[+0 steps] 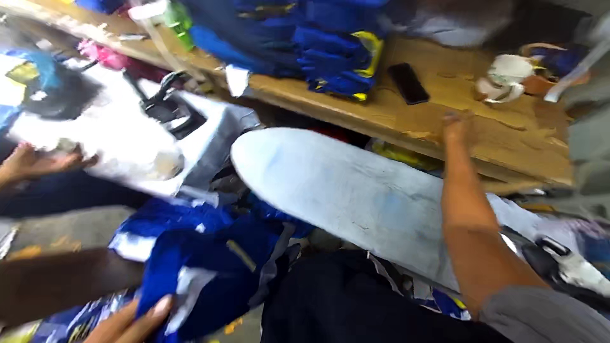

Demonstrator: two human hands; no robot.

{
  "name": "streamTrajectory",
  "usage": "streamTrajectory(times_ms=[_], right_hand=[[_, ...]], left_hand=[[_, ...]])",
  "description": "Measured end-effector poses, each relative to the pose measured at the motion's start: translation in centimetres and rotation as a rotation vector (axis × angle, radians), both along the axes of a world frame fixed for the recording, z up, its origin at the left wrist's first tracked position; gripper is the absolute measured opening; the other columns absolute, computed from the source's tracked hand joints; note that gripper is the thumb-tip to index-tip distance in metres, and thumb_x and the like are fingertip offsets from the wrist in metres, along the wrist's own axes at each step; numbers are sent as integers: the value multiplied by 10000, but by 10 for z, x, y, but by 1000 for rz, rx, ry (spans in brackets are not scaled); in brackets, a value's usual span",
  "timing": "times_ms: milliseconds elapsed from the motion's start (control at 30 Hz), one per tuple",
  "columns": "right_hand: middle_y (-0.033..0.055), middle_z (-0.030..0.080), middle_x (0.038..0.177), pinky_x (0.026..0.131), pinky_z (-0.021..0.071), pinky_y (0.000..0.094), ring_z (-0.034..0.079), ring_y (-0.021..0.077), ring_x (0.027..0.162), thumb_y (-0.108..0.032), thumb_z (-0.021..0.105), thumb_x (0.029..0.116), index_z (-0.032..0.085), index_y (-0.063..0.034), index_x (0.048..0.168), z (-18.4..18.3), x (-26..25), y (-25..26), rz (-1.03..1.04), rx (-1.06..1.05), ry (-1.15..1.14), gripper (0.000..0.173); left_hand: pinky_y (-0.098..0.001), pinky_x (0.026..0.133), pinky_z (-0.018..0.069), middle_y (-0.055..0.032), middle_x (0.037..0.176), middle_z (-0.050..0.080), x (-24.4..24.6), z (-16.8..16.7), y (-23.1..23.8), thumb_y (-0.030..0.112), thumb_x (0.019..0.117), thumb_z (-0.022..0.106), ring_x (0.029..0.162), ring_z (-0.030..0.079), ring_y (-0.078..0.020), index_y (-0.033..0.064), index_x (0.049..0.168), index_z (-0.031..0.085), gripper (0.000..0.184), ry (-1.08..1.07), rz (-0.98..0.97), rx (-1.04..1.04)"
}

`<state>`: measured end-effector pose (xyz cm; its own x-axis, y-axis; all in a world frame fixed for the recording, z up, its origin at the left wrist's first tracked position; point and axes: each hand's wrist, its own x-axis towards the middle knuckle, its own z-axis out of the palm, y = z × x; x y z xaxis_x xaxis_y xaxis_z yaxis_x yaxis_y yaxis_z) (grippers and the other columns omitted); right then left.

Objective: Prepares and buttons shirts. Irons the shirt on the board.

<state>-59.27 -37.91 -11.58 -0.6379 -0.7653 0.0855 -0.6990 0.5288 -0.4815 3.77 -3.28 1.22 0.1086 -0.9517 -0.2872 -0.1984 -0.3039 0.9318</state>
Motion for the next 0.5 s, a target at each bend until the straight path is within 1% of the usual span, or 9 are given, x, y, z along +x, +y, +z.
streamTrajectory(times_ms=[33, 67, 133, 167, 233, 333, 400, 433, 500], right_hand=[[356, 348, 1580, 1134, 281, 754, 355, 564, 1441, -443, 521, 1052, 369, 4, 1569, 10, 9, 0, 37, -28, 24, 700], [350, 312, 1603, 1175, 261, 709, 314, 546, 1473, -476, 516, 1039, 342, 4, 1582, 22, 23, 0, 86, -67, 23, 746], [359, 361, 1563, 1208, 288, 593, 359, 494, 1461, -426, 516, 1048, 367, 55, 1545, 38, 66, -2, 288, -150, -97, 708], [354, 413, 1524, 1199, 332, 525, 422, 451, 1424, -392, 506, 1064, 384, 79, 1518, 40, 94, 0, 420, -168, -190, 666], [354, 489, 1442, 1123, 416, 485, 524, 405, 1316, -335, 498, 1078, 407, 114, 1473, 44, 163, 18, 727, -154, -356, 605], [239, 595, 1353, 1019, 523, 392, 619, 241, 1209, -259, 587, 1035, 479, 71, 1423, 40, 266, 51, 1128, -107, -625, 520], [163, 626, 1306, 955, 547, 322, 629, 165, 1171, -216, 665, 965, 522, 48, 1377, 40, 327, 77, 1398, -102, -819, 509], [140, 641, 1302, 931, 556, 326, 634, 157, 1171, -234, 702, 925, 544, 35, 1365, 43, 353, 89, 1526, -86, -901, 540], [134, 661, 1316, 954, 537, 346, 628, 163, 1201, -274, 755, 872, 562, 38, 1368, 52, 396, 111, 1778, -41, -1024, 617]], left_hand=[[-188, 780, 582, 208, 895, 727, -8, 10, -9, 208, 1007, 559, 820, 676, 61, 293, 1032, 704, 170, -61, 33, 62], [-170, 734, 581, 197, 849, 720, -11, 10, -14, 248, 990, 578, 772, 670, 67, 274, 995, 716, 140, -117, 65, 65], [-177, 700, 569, 138, 790, 693, -10, 11, -18, 176, 981, 523, 716, 647, 51, 165, 960, 694, 172, -223, 78, 98], [-188, 672, 560, 109, 759, 688, -7, 9, -19, 151, 978, 508, 682, 636, 36, 132, 935, 697, 195, -255, 48, 104], [-203, 660, 570, 72, 789, 701, -3, 10, -21, 138, 1026, 478, 682, 648, 11, 98, 1012, 699, 225, -265, -56, 95], [-198, 650, 578, 54, 833, 720, -3, 11, -24, 189, 1063, 472, 696, 663, 1, 107, 1109, 710, 255, -252, -164, 78], [-178, 650, 572, 70, 820, 718, -4, 13, -24, 202, 1064, 469, 701, 661, 19, 119, 1085, 719, 264, -266, -213, 59], [-167, 648, 561, 78, 808, 709, -5, 13, -24, 201, 1064, 465, 698, 652, 30, 119, 1061, 716, 264, -285, -237, 46], [-145, 650, 540, 97, 788, 692, -5, 13, -23, 195, 1061, 465, 695, 634, 50, 123, 1021, 715, 264, -320, -277, 9]])
